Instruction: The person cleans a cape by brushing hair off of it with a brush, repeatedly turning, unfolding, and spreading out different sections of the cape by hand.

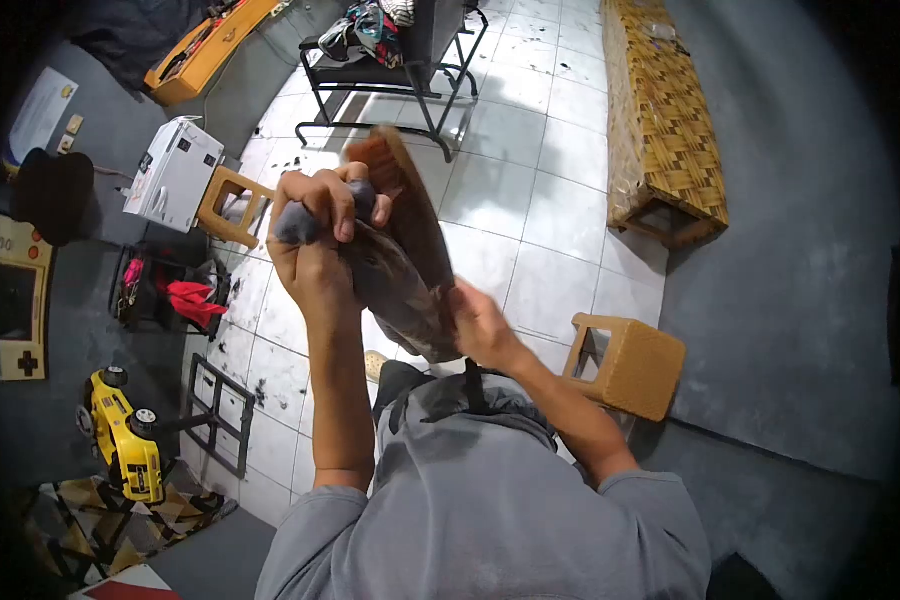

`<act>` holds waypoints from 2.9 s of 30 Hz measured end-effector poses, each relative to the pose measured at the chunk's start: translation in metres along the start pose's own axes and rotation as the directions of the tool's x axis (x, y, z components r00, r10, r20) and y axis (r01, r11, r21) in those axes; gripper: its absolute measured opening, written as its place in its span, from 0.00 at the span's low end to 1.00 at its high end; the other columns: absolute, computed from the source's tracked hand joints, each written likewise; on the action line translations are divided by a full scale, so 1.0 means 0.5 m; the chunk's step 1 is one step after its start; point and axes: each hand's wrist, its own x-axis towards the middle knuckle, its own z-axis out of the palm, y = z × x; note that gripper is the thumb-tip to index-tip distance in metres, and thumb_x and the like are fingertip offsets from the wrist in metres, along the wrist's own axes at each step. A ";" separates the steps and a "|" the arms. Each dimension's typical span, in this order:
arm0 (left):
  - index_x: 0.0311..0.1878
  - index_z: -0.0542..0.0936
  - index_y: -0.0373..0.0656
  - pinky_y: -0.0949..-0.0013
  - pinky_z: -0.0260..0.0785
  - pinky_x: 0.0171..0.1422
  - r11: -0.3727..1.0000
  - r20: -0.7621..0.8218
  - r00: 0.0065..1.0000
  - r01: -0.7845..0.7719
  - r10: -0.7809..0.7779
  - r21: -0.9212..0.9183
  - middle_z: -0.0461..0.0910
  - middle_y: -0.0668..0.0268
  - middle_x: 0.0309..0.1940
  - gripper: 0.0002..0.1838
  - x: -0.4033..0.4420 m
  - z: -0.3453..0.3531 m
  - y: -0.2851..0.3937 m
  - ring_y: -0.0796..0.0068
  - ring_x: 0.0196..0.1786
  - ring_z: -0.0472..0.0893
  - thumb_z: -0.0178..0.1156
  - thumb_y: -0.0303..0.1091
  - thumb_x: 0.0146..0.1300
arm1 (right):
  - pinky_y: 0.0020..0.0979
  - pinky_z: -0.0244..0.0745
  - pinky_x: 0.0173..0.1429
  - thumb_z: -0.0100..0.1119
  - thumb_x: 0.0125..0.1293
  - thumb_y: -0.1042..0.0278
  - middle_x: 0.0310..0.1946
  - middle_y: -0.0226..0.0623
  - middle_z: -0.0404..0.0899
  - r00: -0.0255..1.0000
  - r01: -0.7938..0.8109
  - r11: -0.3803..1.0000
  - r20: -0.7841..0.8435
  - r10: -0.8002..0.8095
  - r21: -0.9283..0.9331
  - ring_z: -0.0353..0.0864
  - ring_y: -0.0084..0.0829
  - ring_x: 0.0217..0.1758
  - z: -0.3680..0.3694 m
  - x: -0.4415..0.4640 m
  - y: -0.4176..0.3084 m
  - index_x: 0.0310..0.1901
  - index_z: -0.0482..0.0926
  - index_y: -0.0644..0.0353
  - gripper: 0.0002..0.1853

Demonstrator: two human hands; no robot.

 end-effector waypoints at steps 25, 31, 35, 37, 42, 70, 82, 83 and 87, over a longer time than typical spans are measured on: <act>0.11 0.58 0.45 0.74 0.51 0.16 0.974 0.580 0.782 0.165 -0.227 0.158 0.60 0.70 0.08 0.22 0.047 -0.015 0.014 0.81 0.11 0.60 0.60 0.36 0.52 | 0.23 0.64 0.30 0.36 0.72 0.46 0.26 0.25 0.71 0.966 -0.142 0.988 0.227 0.123 0.066 0.67 0.19 0.25 -0.075 -0.014 0.012 0.47 0.72 0.62 0.25; 0.24 0.63 0.45 0.77 0.47 0.09 0.818 0.558 0.817 0.219 0.144 -0.532 0.60 0.73 0.09 0.12 0.092 -0.054 0.068 0.85 0.08 0.50 0.46 0.34 0.66 | 0.48 0.74 0.41 0.45 0.64 0.65 0.40 0.49 0.78 0.789 -0.154 0.352 0.100 0.606 -0.923 0.80 0.49 0.42 -0.169 -0.193 0.438 0.51 0.72 0.57 0.15; 0.20 0.60 0.47 0.81 0.49 0.09 0.853 0.613 0.777 0.220 0.140 -0.474 0.56 0.76 0.08 0.16 0.102 -0.067 0.121 0.88 0.08 0.53 0.47 0.35 0.65 | 0.49 0.74 0.44 0.39 0.66 0.59 0.36 0.54 0.79 0.633 -0.285 0.190 -0.036 0.773 -0.940 0.80 0.53 0.40 -0.289 -0.306 0.528 0.47 0.75 0.59 0.18; 0.18 0.58 0.46 0.80 0.49 0.08 0.851 0.625 0.779 0.295 0.049 -0.435 0.55 0.75 0.06 0.18 0.085 -0.075 0.111 0.86 0.07 0.54 0.51 0.33 0.62 | 0.51 0.73 0.42 0.34 0.67 0.62 0.34 0.54 0.80 0.650 -0.325 0.238 -0.033 0.759 -0.915 0.80 0.53 0.38 -0.304 -0.308 0.523 0.53 0.71 0.61 0.20; 0.15 0.57 0.45 0.78 0.46 0.08 0.820 0.653 0.754 0.416 -0.069 -0.393 0.54 0.74 0.05 0.19 0.052 -0.061 0.054 0.84 0.05 0.52 0.53 0.29 0.57 | 0.31 0.66 0.30 0.37 0.71 0.47 0.23 0.37 0.74 0.859 -0.507 0.799 -0.114 0.499 -0.324 0.72 0.33 0.23 -0.206 -0.104 0.249 0.41 0.74 0.65 0.26; 0.26 0.58 0.47 0.77 0.50 0.17 0.994 -0.156 0.983 -0.091 0.100 0.064 0.52 0.73 0.14 0.19 0.073 -0.294 0.223 0.83 0.16 0.52 0.36 0.46 0.74 | 0.23 0.59 0.22 0.36 0.72 0.45 0.18 0.24 0.65 0.878 -0.390 0.919 0.326 0.350 0.061 0.62 0.18 0.18 0.243 0.161 0.015 0.37 0.72 0.60 0.24; 0.29 0.58 0.45 0.73 0.59 0.18 0.862 -0.344 0.790 -0.461 0.507 0.212 0.55 0.69 0.14 0.20 0.216 -0.505 0.441 0.76 0.15 0.59 0.34 0.50 0.73 | 0.44 0.74 0.41 0.34 0.72 0.53 0.27 0.54 0.78 0.690 0.118 0.205 0.229 0.687 -0.972 0.79 0.51 0.35 0.242 0.103 0.608 0.41 0.78 0.63 0.24; 0.29 0.58 0.45 0.73 0.60 0.19 0.872 -0.391 0.780 -0.430 0.489 0.232 0.56 0.69 0.14 0.20 0.226 -0.525 0.451 0.76 0.16 0.60 0.35 0.50 0.73 | 0.43 0.74 0.39 0.34 0.72 0.51 0.25 0.53 0.78 0.728 0.062 0.176 0.166 0.665 -0.982 0.79 0.49 0.33 0.257 0.118 0.599 0.37 0.79 0.64 0.25; 0.30 0.60 0.45 0.70 0.61 0.23 0.936 -0.463 0.816 -0.264 0.346 0.234 0.58 0.68 0.18 0.18 0.231 -0.600 0.439 0.75 0.22 0.62 0.36 0.45 0.73 | 0.33 0.67 0.21 0.36 0.71 0.45 0.15 0.38 0.71 0.693 -0.620 0.544 -0.069 0.718 -0.565 0.72 0.32 0.16 0.410 0.233 0.389 0.25 0.73 0.59 0.28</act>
